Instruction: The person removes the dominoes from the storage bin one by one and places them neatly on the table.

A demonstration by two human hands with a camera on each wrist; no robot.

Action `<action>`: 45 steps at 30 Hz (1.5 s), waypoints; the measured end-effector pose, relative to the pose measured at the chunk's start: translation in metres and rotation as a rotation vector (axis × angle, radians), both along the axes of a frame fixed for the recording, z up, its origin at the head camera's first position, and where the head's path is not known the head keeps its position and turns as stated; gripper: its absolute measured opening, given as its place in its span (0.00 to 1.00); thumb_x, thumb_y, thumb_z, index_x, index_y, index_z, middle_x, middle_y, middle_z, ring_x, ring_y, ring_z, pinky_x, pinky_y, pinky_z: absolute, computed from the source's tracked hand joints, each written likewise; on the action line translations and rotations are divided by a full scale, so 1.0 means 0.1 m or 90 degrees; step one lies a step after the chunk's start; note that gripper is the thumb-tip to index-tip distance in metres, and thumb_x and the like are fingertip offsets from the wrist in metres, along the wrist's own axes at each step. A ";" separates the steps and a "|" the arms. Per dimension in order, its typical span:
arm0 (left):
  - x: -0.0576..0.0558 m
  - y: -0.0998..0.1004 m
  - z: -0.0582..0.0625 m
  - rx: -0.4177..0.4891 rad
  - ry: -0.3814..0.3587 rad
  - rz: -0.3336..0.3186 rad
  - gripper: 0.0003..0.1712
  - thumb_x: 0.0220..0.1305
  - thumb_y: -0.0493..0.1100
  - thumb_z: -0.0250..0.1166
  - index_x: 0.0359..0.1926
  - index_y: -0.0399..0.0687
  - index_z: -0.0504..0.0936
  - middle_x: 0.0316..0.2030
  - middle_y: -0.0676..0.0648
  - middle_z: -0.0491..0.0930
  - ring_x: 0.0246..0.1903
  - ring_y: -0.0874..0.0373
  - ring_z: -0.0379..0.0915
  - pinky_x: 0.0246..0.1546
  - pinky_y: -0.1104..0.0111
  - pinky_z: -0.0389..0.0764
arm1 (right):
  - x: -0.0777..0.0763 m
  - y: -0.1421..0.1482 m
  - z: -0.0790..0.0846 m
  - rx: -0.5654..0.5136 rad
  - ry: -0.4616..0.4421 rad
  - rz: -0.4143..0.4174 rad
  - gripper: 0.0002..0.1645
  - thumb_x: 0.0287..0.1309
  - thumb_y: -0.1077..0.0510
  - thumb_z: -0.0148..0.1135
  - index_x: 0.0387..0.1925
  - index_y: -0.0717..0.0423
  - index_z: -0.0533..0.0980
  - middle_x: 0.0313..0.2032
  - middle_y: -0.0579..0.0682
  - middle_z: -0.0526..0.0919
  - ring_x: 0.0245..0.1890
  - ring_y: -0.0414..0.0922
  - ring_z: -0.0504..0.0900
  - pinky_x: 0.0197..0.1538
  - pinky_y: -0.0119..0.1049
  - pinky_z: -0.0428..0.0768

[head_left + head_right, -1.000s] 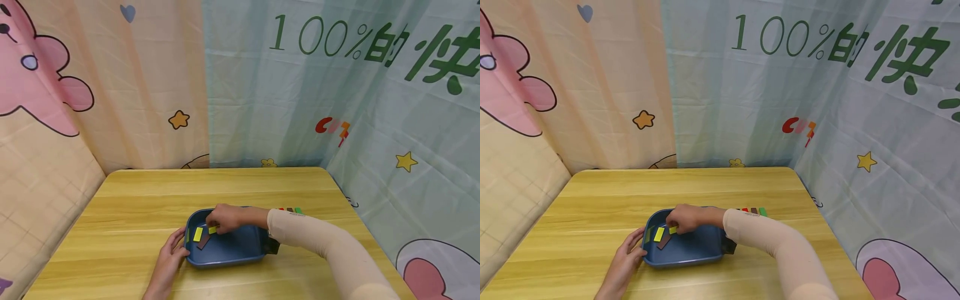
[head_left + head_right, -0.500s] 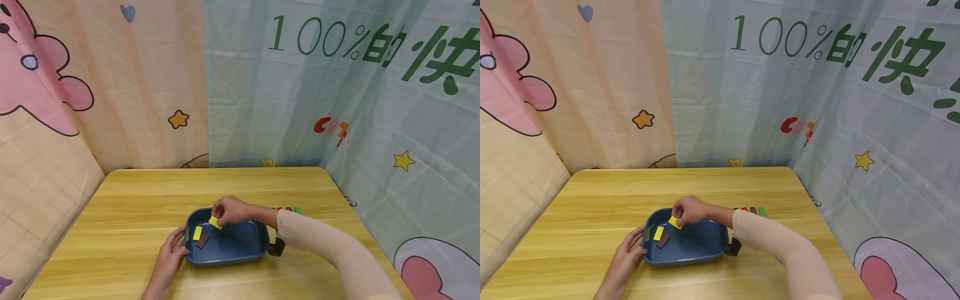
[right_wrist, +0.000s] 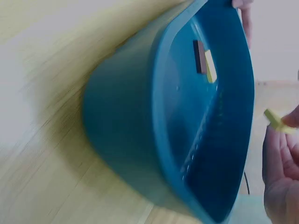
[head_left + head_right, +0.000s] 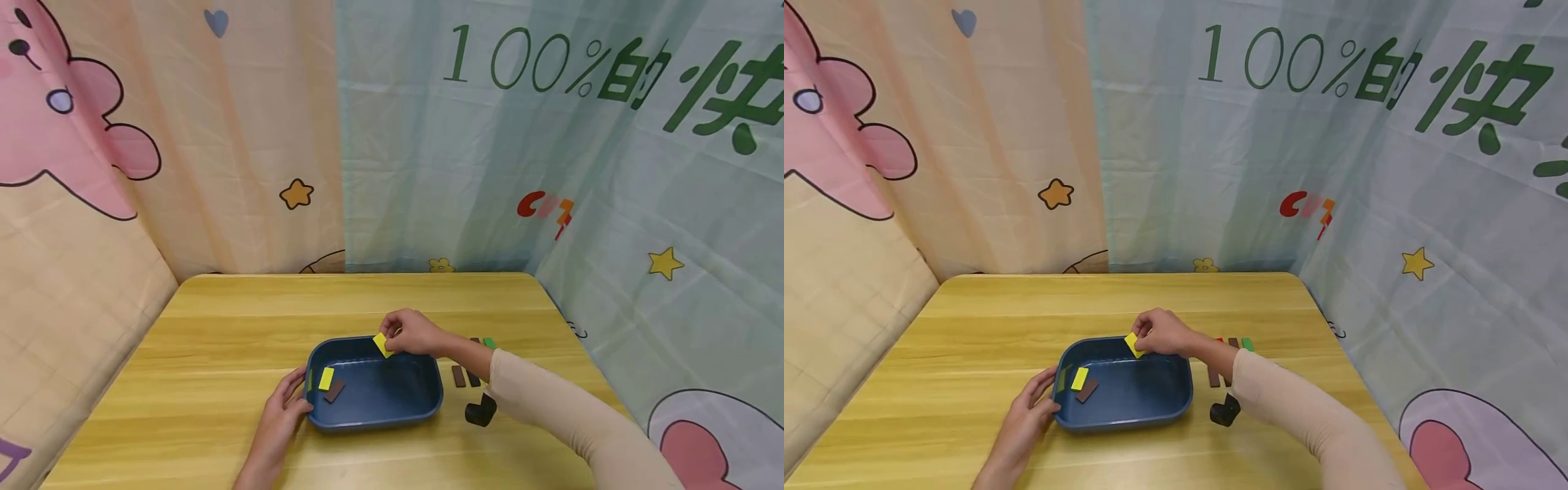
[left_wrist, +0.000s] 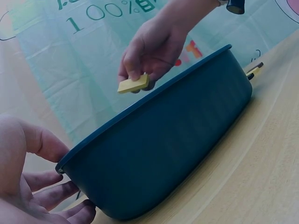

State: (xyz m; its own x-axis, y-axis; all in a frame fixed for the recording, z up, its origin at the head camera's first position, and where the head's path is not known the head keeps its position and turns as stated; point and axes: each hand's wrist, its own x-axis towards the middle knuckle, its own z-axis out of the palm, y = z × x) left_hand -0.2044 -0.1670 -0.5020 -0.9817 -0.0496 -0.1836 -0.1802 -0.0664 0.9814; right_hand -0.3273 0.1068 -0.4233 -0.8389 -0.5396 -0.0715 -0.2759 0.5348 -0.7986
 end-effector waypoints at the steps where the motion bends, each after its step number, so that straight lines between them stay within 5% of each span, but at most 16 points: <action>1: 0.00 0.01 0.00 0.001 0.002 0.000 0.40 0.64 0.27 0.54 0.77 0.38 0.59 0.75 0.31 0.58 0.71 0.34 0.59 0.49 0.78 0.73 | 0.01 0.05 0.01 -0.002 -0.002 -0.005 0.12 0.52 0.67 0.68 0.40 0.60 0.80 0.33 0.50 0.81 0.34 0.46 0.79 0.37 0.38 0.84; 19: 0.01 0.02 0.02 0.008 0.010 0.003 0.40 0.64 0.27 0.53 0.77 0.38 0.59 0.75 0.32 0.58 0.70 0.36 0.61 0.48 0.79 0.72 | 0.13 0.52 0.01 -0.049 -0.014 0.007 0.12 0.56 0.67 0.66 0.43 0.63 0.78 0.33 0.50 0.78 0.34 0.46 0.76 0.37 0.38 0.79; 30: 0.01 0.05 0.03 0.021 0.009 0.007 0.40 0.63 0.27 0.54 0.77 0.38 0.59 0.75 0.32 0.58 0.70 0.37 0.61 0.48 0.78 0.73 | 0.29 0.93 -0.01 -0.097 -0.063 -0.078 0.13 0.56 0.67 0.66 0.43 0.68 0.75 0.35 0.54 0.76 0.34 0.48 0.77 0.40 0.43 0.82; 45: 0.00 0.02 -0.01 0.039 0.005 0.013 0.40 0.64 0.27 0.53 0.78 0.37 0.58 0.75 0.31 0.57 0.71 0.36 0.60 0.48 0.78 0.74 | 0.52 1.37 -0.17 -0.089 -0.072 -0.102 0.13 0.57 0.68 0.67 0.44 0.67 0.75 0.36 0.55 0.77 0.36 0.50 0.78 0.42 0.43 0.83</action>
State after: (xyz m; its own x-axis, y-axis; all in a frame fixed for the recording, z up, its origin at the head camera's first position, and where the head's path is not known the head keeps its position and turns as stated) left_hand -0.2044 -0.1646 -0.5027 -0.9822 -0.0583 -0.1785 -0.1698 -0.1301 0.9769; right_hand -0.2755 0.2435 -0.4400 -0.9058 -0.4110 -0.1036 -0.1007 0.4461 -0.8893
